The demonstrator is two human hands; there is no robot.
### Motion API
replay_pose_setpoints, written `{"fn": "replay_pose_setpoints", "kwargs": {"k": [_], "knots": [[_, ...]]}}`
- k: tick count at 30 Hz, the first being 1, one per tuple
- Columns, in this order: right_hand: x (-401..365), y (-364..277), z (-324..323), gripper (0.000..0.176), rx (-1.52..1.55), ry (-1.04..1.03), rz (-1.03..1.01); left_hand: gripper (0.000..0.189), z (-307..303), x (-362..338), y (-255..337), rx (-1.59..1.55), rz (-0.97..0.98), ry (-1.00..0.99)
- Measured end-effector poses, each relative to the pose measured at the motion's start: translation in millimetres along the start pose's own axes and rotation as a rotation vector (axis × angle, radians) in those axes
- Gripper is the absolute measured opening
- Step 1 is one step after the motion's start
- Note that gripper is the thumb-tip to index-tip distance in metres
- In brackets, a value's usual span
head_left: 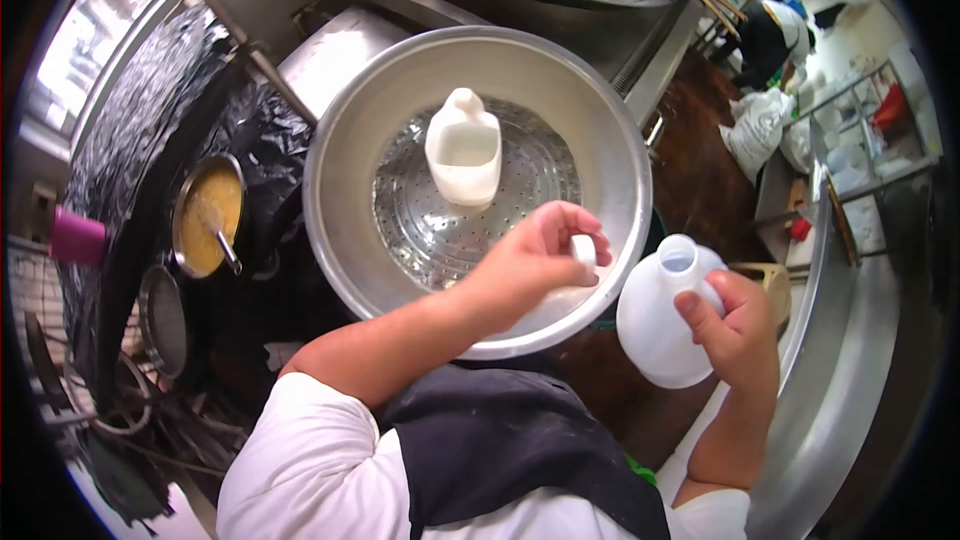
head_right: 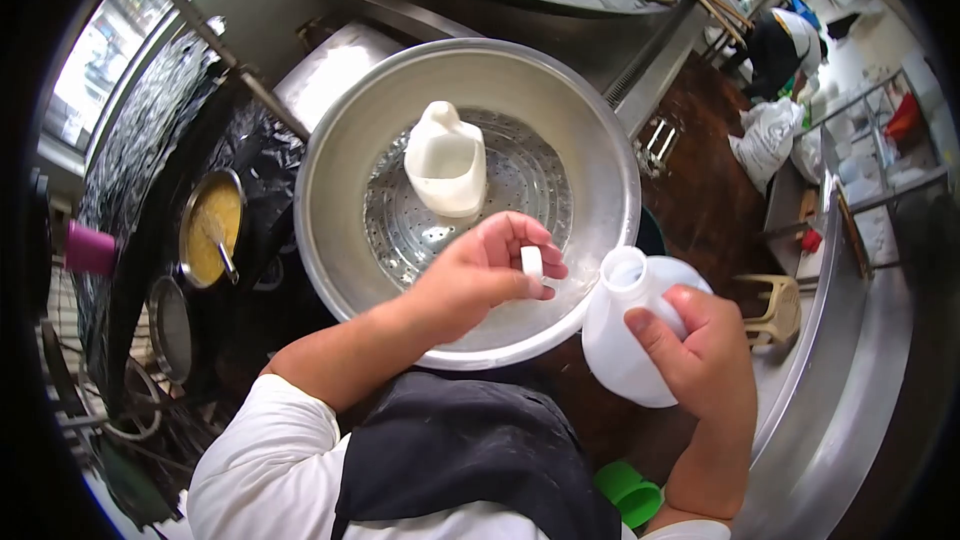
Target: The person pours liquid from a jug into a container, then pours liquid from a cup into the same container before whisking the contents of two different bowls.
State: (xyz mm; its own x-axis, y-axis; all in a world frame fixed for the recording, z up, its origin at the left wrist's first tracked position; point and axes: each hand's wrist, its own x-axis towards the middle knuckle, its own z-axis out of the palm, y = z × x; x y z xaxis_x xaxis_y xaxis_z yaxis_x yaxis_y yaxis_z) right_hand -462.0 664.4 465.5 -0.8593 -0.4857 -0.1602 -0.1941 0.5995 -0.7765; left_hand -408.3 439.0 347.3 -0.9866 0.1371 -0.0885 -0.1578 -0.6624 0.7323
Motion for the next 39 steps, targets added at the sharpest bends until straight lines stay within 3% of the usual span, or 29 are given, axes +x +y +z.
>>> {"fn": "replay_pose_setpoints", "kwargs": {"k": [2, 5, 6, 8, 12, 18, 21, 23, 26, 28, 31, 32, 36, 38, 39], "knots": [[-14.9, 1.5, 3.3, 0.033, -0.006, -0.120, -0.002, 0.038, 20.9, -28.2, -5.2, 0.329, 0.198, -0.001], [-41.5, 17.9, 20.8, 0.029, -0.033, -0.228, -0.121, 0.044, 52.9, -68.2, -24.6, 0.543, 0.555, 0.017], [-50.7, 27.4, 27.1, 0.029, 0.021, -0.249, -0.150, 0.044, 59.9, -76.6, -26.5, 0.552, 0.573, 0.036], [-65.8, 40.9, 25.0, 0.030, -0.137, -0.398, -0.191, 0.045, 71.6, -93.4, -32.0, 1.083, 0.705, -0.046], [-102.5, 71.5, 40.3, 0.029, 0.014, -0.382, -0.240, 0.045, 99.4, -128.2, -54.2, 1.262, 0.448, 0.001], [-136.3, 75.2, 49.6, 0.028, 0.131, -0.445, -0.269, 0.046, 114.5, -165.0, -81.3, 1.319, 0.538, 0.241], [-144.9, 67.5, 60.1, 0.024, 0.205, -0.493, -0.236, 0.035, 121.2, -182.1, -83.4, 1.298, 0.581, 0.340], [-146.6, 67.7, 75.2, 0.027, 0.244, -0.453, -0.355, 0.023, 121.9, -189.3, -82.2, 1.114, 0.692, 0.158], [-144.1, 66.1, 99.5, 0.023, 0.265, -0.551, -0.394, 0.019, 114.3, -212.2, -80.7, 0.975, 0.624, 0.224], [-144.3, 54.0, 120.6, 0.023, 0.355, -0.577, -0.473, 0.027, 108.2, -227.7, -76.3, 0.918, 0.595, 0.260], [-140.0, 32.0, 149.1, 0.022, 0.401, -0.639, -0.571, 0.049, 92.3, -251.6, -56.5, 1.134, 0.806, 0.402], [-139.3, 22.5, 160.0, 0.022, 0.360, -0.674, -0.596, 0.047, 81.8, -266.5, -51.4, 1.191, 0.803, 0.476], [-142.0, -5.7, 218.8, 0.019, 0.443, -0.747, -0.573, 0.049, 38.0, -339.0, -43.6, 1.047, 0.673, 0.470], [-137.1, -20.6, 249.7, 0.018, 0.356, -0.849, -0.551, 0.048, 24.6, -366.2, -40.9, 0.907, 0.627, 0.490], [-136.6, -27.2, 270.5, 0.019, 0.387, -0.952, -0.592, 0.045, 13.1, -377.7, -39.2, 0.981, 0.603, 0.490]]}}
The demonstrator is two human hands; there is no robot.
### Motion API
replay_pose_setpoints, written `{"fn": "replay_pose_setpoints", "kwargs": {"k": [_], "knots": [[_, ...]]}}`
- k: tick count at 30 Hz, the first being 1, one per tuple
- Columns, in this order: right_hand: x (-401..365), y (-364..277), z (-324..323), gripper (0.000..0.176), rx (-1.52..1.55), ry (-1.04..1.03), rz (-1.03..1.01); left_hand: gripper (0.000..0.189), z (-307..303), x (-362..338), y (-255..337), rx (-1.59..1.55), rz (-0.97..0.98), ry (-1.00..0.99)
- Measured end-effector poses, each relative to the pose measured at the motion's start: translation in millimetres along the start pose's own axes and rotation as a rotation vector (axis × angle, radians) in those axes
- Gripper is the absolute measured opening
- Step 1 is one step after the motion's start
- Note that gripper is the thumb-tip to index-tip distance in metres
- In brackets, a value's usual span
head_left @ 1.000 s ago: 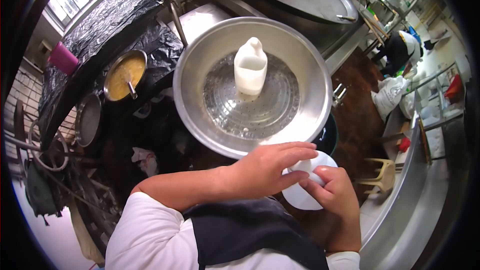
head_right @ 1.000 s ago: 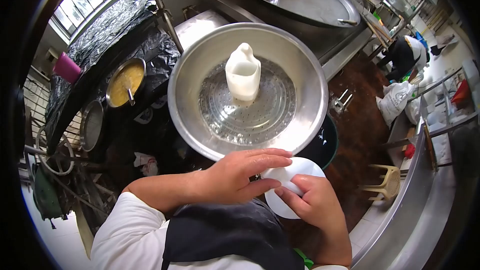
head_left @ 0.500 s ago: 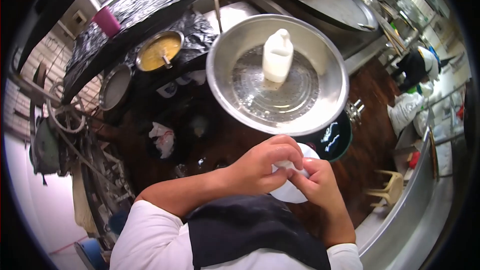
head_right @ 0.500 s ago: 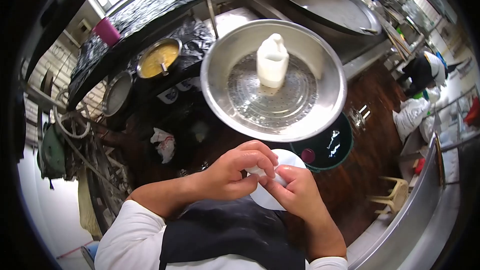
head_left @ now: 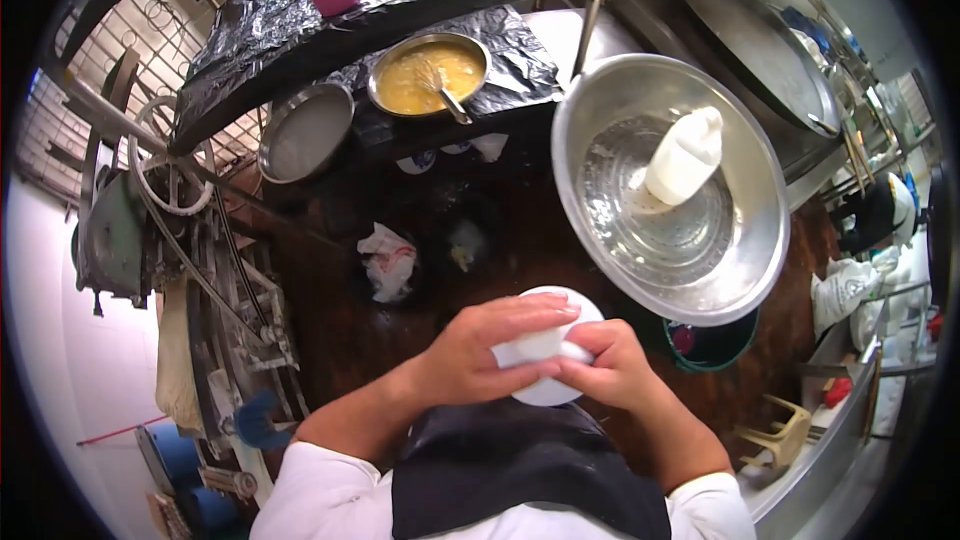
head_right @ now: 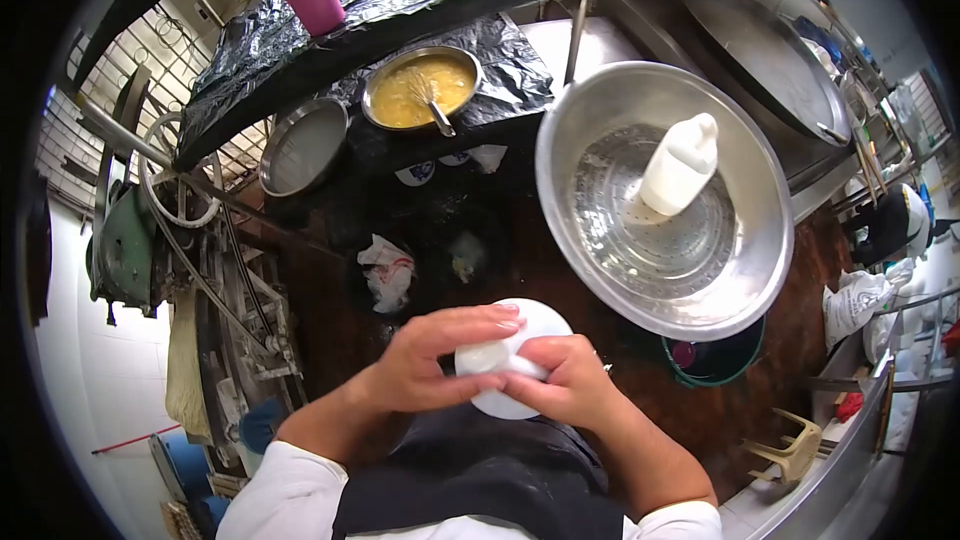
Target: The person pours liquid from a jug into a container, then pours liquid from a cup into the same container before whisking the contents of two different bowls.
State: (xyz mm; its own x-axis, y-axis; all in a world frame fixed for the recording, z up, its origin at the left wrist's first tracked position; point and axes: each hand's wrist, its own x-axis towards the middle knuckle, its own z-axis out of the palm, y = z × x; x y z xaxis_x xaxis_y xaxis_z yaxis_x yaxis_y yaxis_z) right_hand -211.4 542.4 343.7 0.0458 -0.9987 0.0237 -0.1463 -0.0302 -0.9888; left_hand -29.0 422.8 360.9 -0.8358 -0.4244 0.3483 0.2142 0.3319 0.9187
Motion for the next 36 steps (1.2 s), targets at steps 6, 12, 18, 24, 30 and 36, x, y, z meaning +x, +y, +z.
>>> {"fn": "replay_pose_setpoints", "kwargs": {"k": [6, 12, 18, 24, 30, 36], "knots": [[147.6, 61.2, 65.9, 0.029, -0.054, -0.365, 0.249, 0.107, -158.8, -49.6, -80.6, 0.097, -0.323, -0.059], [293.5, 157.3, 143.2, 0.045, -0.498, -0.446, 0.124, 0.081, -262.7, -240.1, -186.1, -0.003, -0.842, 0.983], [422.3, 295.2, 236.8, 0.035, -0.887, -0.258, 0.092, 0.078, -202.2, -399.2, -217.4, -0.144, -1.135, 1.009], [530.0, 379.0, 277.4, 0.039, -0.966, -0.264, 0.258, 0.074, -156.0, -383.6, -197.8, -0.088, -1.377, 0.702], [571.0, 380.1, 296.9, 0.050, -0.872, 0.016, 0.100, 0.069, -166.2, -381.1, -208.0, -0.044, -1.477, 0.539], [477.7, 383.0, 264.4, 0.036, -0.634, -0.143, 0.379, 0.065, -204.7, -331.2, -234.3, 0.106, -1.390, 0.380]]}}
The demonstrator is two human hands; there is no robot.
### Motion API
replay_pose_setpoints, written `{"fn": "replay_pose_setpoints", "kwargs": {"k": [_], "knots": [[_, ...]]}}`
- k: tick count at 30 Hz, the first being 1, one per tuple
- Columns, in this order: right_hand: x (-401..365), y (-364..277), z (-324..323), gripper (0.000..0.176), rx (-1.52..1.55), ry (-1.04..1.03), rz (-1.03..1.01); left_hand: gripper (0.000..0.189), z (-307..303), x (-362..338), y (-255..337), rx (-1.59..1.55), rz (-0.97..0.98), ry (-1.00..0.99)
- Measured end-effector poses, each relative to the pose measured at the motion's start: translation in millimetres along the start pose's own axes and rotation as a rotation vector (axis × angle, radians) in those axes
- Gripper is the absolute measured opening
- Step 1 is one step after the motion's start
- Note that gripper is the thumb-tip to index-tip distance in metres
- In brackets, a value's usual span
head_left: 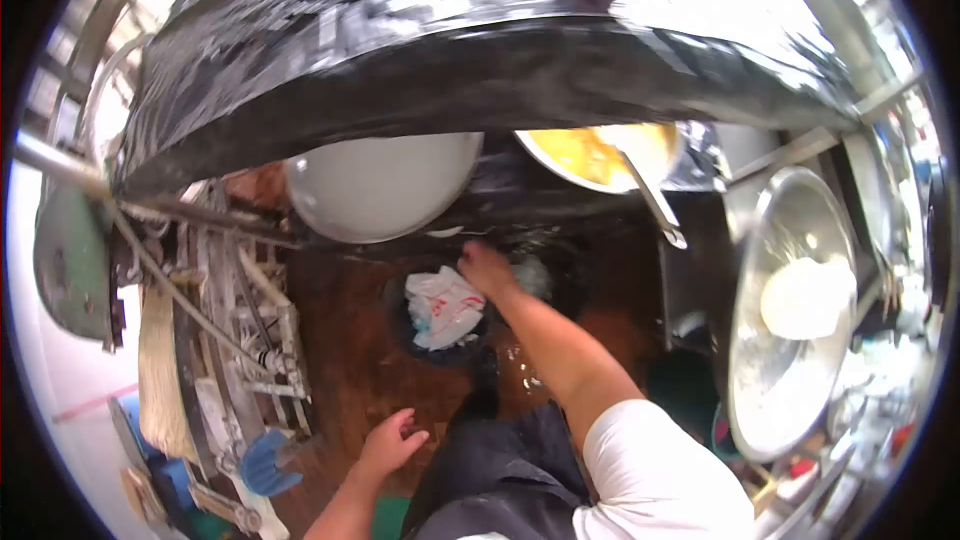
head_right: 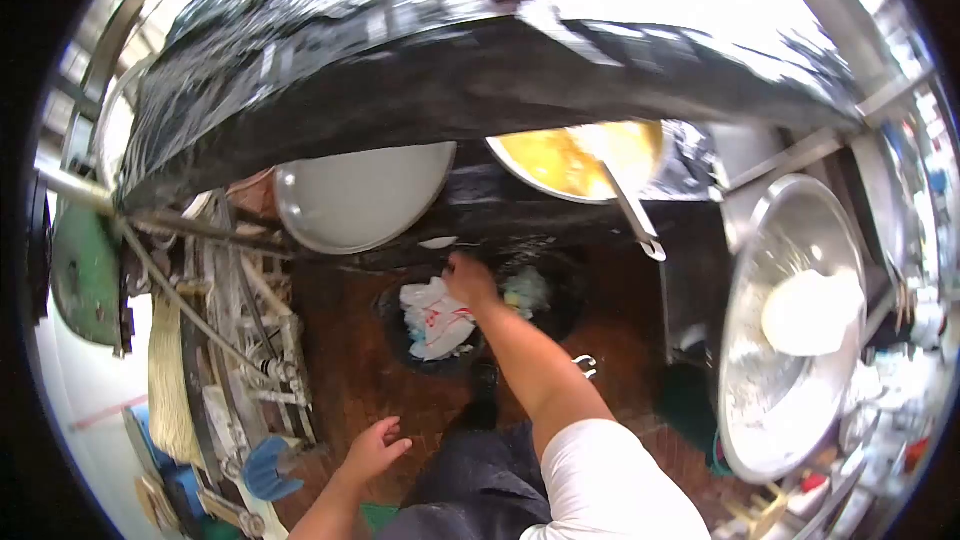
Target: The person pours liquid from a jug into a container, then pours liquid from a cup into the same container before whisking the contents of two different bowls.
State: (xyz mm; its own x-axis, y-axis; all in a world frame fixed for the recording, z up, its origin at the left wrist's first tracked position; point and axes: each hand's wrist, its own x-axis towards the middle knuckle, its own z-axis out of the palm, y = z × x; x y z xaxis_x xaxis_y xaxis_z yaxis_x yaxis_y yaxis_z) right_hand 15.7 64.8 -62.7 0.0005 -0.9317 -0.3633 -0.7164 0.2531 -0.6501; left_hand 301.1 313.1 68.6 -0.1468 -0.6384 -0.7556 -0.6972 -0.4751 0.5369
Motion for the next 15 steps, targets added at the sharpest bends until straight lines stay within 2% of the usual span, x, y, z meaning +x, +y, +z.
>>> {"fn": "replay_pose_setpoints", "kwargs": {"k": [1, 2, 4, 5, 7, 8, 9, 10, 11, 13, 15], "knots": [[-28.6, 32.6, 9.0, 0.032, 0.045, -0.090, -0.008, 0.065, -0.2, 9.8, 14.9, 0.039, 0.072, -0.027], [-81.4, 50.1, 8.3, 0.032, 0.092, -0.016, 0.013, 0.064, 1.6, 19.7, 33.7, 0.083, 0.153, -0.062], [-173.2, 98.6, -3.9, 0.043, 0.154, -0.181, 0.217, 0.065, 10.0, 41.0, 81.9, 0.168, 0.239, -0.144], [-223.3, 124.7, -3.3, 0.046, 0.086, -0.146, 0.279, 0.065, 18.5, 50.8, 103.2, 0.214, 0.284, -0.169], [-321.8, 173.1, -23.2, 0.047, 0.016, -0.259, 0.335, 0.064, 43.5, 69.6, 144.4, 0.292, 0.358, -0.220], [-369.9, 197.4, -28.5, 0.046, 0.078, -0.194, 0.429, 0.062, 60.3, 77.7, 162.2, 0.326, 0.411, -0.254], [-407.9, 213.6, -43.1, 0.042, 0.016, -0.250, 0.573, 0.060, 81.0, 86.9, 176.6, 0.354, 0.460, -0.282], [-444.3, 232.1, -65.8, 0.036, 0.173, -0.316, 0.750, 0.058, 105.7, 95.0, 188.5, 0.321, 0.474, -0.336], [-481.9, 257.8, -74.4, 0.032, 0.505, -0.190, 0.916, 0.056, 131.6, 96.3, 199.9, 0.286, 0.476, -0.376], [-550.3, 296.0, -93.1, 0.022, 0.991, 0.135, 0.952, 0.053, 185.2, 80.7, 227.1, 0.350, 0.486, -0.445], [-596.4, 324.6, -99.6, 0.020, 1.288, 0.499, 1.056, 0.051, 243.1, 63.5, 241.9, 0.395, 0.424, -0.555]]}}
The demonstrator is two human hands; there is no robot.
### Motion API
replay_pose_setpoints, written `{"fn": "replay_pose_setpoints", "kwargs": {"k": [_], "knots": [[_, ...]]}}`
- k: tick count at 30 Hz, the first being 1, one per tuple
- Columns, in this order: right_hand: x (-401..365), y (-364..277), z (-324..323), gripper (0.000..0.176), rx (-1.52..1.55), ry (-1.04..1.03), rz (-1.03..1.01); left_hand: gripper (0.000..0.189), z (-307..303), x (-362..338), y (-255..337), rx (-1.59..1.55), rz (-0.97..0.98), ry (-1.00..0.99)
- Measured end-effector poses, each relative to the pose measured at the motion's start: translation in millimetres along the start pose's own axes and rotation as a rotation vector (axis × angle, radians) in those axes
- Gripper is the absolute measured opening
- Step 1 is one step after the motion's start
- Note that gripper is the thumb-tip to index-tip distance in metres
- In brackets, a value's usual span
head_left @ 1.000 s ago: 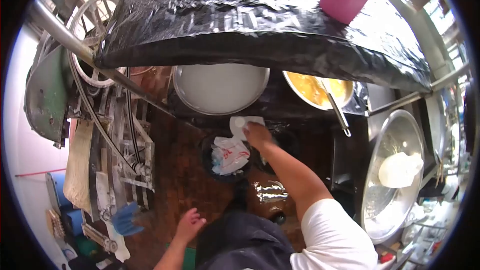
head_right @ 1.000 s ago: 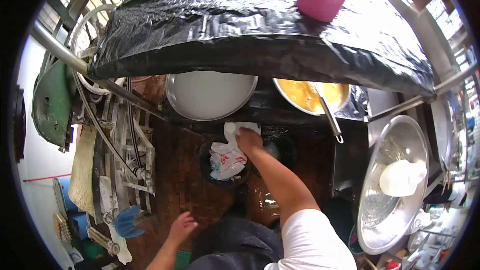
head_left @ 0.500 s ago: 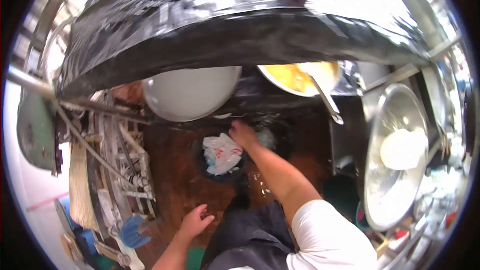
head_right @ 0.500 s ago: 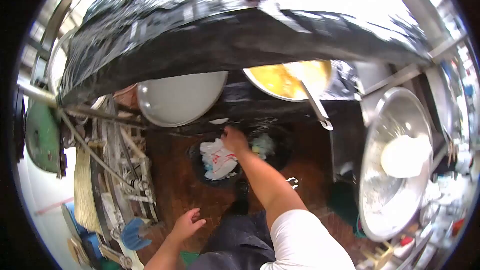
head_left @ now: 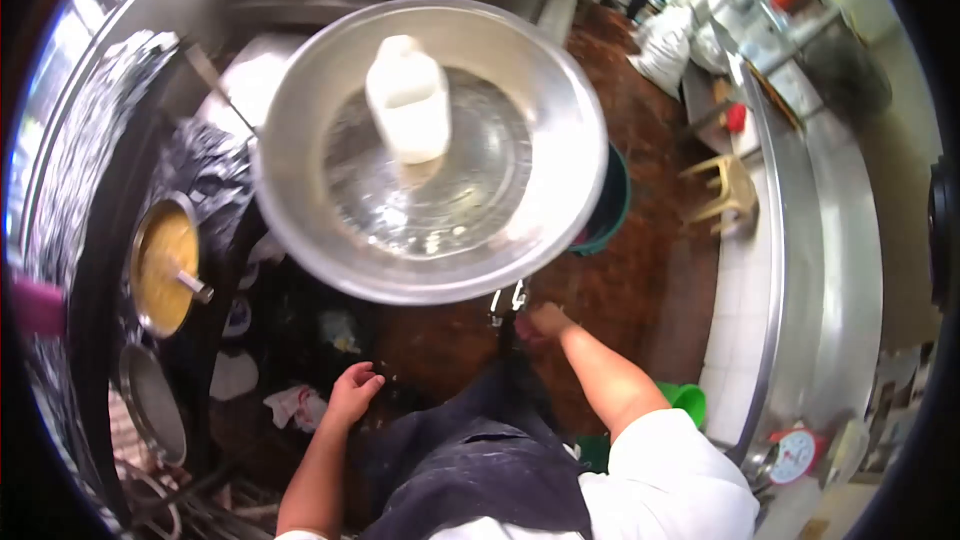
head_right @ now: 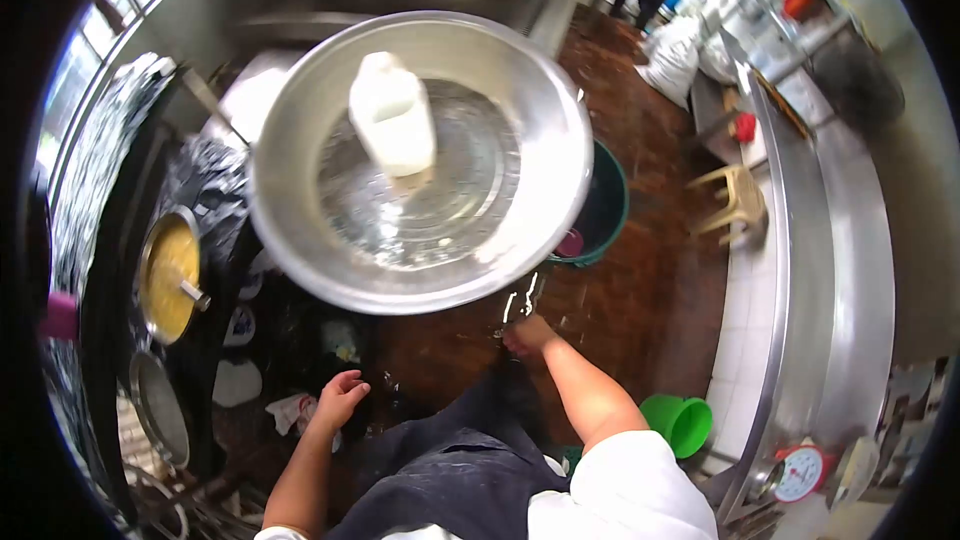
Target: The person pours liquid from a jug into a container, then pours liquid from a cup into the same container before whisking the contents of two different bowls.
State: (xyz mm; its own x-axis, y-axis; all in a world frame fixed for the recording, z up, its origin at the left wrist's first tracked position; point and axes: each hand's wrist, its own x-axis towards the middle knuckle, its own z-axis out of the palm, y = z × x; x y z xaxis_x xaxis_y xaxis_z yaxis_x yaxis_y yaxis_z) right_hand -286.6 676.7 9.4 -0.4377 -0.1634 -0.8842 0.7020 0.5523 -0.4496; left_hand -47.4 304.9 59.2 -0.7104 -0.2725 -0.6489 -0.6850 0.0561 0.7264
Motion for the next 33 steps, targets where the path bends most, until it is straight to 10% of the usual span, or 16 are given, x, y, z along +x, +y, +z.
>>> {"fn": "replay_pose_setpoints", "kwargs": {"k": [9, 12, 14, 22, 33], "knots": [[71.7, -70.8, -177.4, 0.016, 0.381, -0.039, -0.197, 0.052, 191.6, 64.3, 58.7, 0.033, -0.448, -0.285], [141.1, -92.6, -258.9, 0.026, 0.248, 0.151, -0.350, 0.049, 221.6, 81.1, 61.9, -0.031, -0.524, -0.253], [164.6, -101.6, -296.9, 0.035, -0.497, 0.338, -0.352, 0.047, 235.1, 93.4, 63.9, -0.039, -0.547, -0.213], [206.3, -75.4, -243.2, 0.068, -0.813, 0.353, -0.040, 0.047, 258.7, 115.4, 65.3, -0.236, -0.500, -0.120], [79.0, -112.2, -226.1, 0.019, -1.137, 0.307, -0.801, 0.057, 279.2, 127.5, 40.5, -0.869, -0.395, -0.085]]}}
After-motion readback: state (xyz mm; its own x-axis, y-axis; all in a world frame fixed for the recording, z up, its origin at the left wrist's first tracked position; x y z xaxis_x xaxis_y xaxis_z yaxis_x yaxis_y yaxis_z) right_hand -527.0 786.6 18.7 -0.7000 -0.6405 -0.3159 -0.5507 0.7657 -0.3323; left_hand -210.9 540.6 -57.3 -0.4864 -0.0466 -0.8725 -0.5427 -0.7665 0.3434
